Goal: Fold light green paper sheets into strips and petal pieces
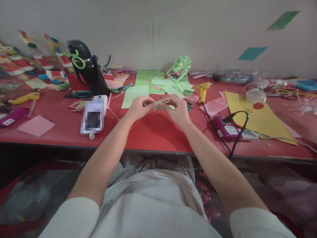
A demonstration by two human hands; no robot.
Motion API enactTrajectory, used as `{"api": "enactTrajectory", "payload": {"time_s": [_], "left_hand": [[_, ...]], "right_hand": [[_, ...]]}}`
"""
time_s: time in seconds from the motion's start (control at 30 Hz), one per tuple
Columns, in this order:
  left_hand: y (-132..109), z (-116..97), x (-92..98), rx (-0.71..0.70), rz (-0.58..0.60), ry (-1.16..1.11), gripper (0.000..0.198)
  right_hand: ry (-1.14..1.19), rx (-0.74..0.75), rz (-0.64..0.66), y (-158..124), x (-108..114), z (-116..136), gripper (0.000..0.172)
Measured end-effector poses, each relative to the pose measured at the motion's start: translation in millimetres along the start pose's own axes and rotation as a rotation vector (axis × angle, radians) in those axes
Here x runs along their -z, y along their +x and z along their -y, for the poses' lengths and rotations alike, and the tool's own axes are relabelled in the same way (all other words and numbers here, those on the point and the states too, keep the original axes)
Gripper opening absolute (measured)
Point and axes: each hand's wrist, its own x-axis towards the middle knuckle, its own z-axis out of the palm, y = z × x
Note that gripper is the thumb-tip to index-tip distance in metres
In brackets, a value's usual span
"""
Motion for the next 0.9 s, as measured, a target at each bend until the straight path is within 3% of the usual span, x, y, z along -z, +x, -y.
{"api": "enactTrajectory", "payload": {"time_s": [0.47, 0.73, 0.9], "left_hand": [[3.1, 2.0, 2.0, 0.041, -0.092, -0.090, 0.030], [3.2, -0.5, 1.7, 0.077, -0.132, -0.073, 0.020], [3.3, 1.3, 4.2, 0.057, -0.099, -0.039, 0.020]], "right_hand": [[0.004, -0.001, -0.016, 0.4, -0.2, -0.4, 0.021], [0.049, 0.017, 0.001, -0.9, -1.8, -0.3, 0.018], [0.021, 0.006, -0.005, -0.4, -0.8, -0.7, 0.021]]}}
